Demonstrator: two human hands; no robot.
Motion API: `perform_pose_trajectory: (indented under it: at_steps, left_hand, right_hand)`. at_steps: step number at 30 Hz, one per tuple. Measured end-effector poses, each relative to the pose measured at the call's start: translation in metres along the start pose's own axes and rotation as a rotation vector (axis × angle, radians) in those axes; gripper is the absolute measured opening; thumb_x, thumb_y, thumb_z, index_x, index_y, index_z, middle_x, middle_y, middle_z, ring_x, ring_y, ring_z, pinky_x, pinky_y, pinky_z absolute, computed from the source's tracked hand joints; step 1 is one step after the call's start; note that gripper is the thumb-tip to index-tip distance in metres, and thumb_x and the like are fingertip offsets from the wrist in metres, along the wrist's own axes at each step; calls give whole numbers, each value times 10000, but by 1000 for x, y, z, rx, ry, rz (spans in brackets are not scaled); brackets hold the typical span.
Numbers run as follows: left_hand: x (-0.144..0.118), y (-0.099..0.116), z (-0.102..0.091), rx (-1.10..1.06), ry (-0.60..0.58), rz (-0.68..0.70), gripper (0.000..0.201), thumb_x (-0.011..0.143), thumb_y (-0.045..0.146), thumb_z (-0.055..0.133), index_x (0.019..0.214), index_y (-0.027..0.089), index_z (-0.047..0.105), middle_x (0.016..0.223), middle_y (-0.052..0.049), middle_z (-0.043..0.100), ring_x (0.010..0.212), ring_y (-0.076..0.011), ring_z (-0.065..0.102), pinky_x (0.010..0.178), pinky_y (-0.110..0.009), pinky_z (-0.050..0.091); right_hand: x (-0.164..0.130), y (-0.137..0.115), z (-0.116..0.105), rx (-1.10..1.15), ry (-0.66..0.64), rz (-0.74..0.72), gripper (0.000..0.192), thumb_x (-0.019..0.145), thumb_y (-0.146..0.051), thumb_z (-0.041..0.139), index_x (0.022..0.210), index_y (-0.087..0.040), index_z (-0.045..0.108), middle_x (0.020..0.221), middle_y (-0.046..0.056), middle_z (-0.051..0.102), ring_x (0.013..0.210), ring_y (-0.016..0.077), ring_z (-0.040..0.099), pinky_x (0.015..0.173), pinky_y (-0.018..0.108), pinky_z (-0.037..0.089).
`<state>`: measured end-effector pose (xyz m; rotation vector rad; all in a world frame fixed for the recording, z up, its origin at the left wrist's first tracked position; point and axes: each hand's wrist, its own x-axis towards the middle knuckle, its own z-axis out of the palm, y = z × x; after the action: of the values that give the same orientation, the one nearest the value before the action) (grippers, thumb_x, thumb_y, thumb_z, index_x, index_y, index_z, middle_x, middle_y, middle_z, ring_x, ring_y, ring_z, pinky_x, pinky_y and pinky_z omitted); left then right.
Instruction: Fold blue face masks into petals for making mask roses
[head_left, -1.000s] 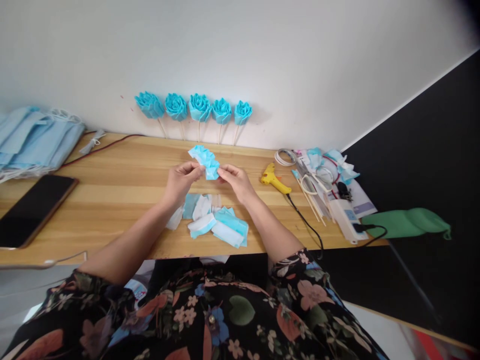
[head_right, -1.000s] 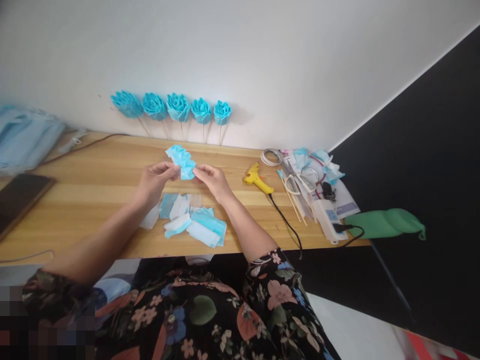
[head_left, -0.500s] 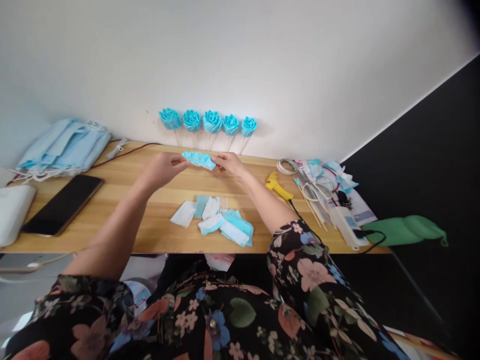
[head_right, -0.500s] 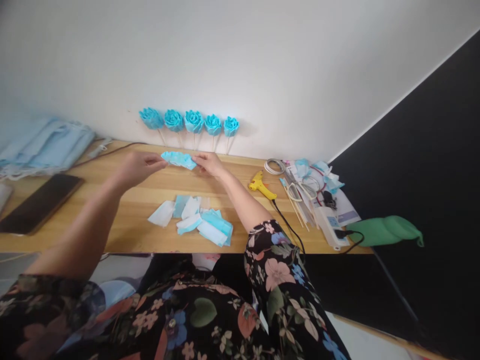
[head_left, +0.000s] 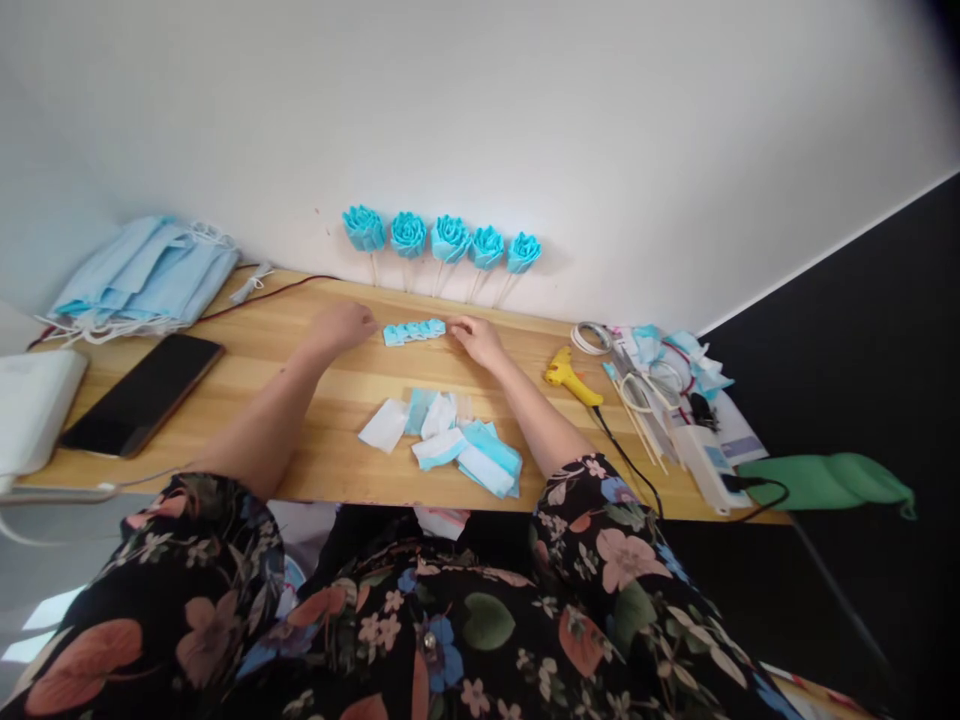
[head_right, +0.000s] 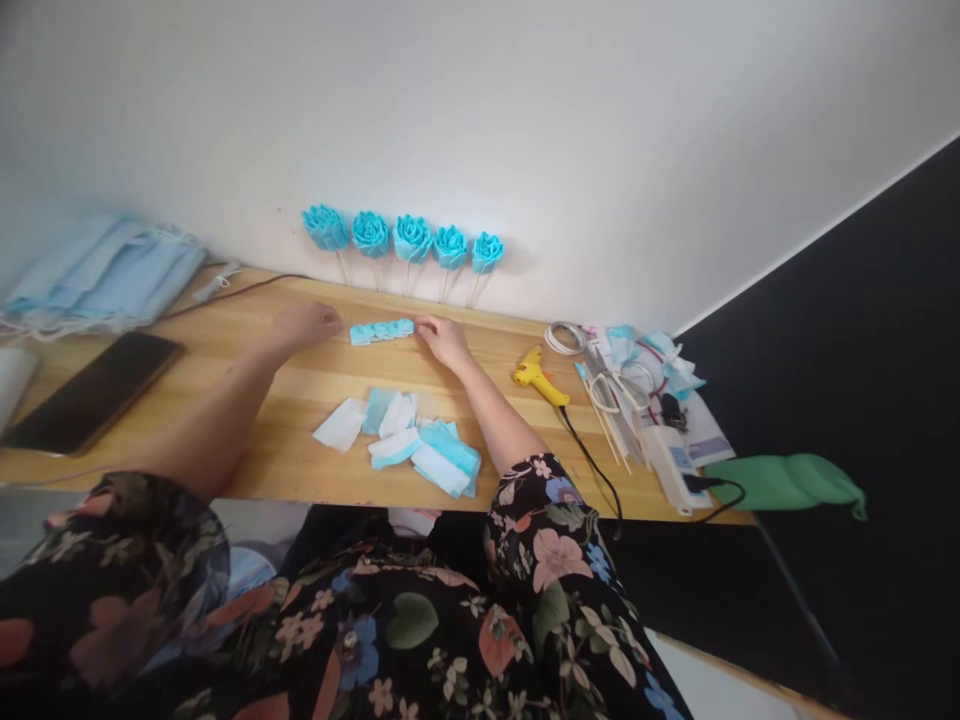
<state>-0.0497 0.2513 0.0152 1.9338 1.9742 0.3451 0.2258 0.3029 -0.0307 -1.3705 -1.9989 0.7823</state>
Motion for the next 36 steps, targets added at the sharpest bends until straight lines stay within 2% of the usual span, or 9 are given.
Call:
perform_pose_trajectory:
  at_steps: [5,11,14,17,23,28,32,36]
  left_hand:
    - [8,-8,17,-31,50,10,298,854,460,555,781,204,689,917,-126,735,852,-293,640,628,-323,322]
    - [2,-12,24,-96,93,29,289,848,468,589,804,217,725,858,-111,737,779,-281,631,616,-322,306]
    - [2,-8,24,-81,70,15,269,847,438,604,812,214,749,870,-110,750,781,-280,643,628,-318,325]
    - [2,-5,22,-46,42,16,244,830,418,624,808,212,751,902,-106,764,808,-273,660,635,-305,342]
    - [-3,4,22,46,5,62,275,832,354,546,916,195,754,987,-91,774,893,-263,689,667,-300,391]
    - [-6,11,21,80,13,70,285,841,303,499,905,174,744,974,-101,772,893,-259,693,694,-302,411]
    - [-3,5,15,11,-17,8,257,830,332,548,905,174,736,971,-91,767,872,-252,684,666,-290,410]
    - [1,-6,7,-37,-6,-25,240,830,316,589,921,140,725,977,-88,758,854,-224,654,671,-280,398]
  right_hand:
    - [3,2,4,15,33,-13,232,889,-237,603,1043,-207,775,1059,55,787,942,192,688,912,319,482]
    - [7,8,12,83,58,13,293,905,-350,586,1097,-209,756,1023,46,782,919,192,692,854,312,499]
    - [4,9,15,55,63,15,354,889,-393,604,1164,-211,733,992,41,779,897,194,686,819,310,495]
    - [2,8,16,39,37,31,386,866,-347,623,1221,-220,705,962,27,778,851,183,679,772,296,483]
    - [-1,5,17,57,42,46,392,838,-283,640,1225,-248,694,935,-5,770,786,154,657,760,277,484]
    - [-4,4,13,150,19,38,418,835,-295,645,1243,-210,676,909,6,766,775,150,651,766,278,484]
    - [-4,0,11,270,-23,41,430,807,-292,668,1223,-184,675,841,2,753,727,136,632,746,273,490]
    - [-1,-9,16,279,-122,42,424,771,-246,698,1193,-199,691,749,-20,734,662,121,609,694,262,494]
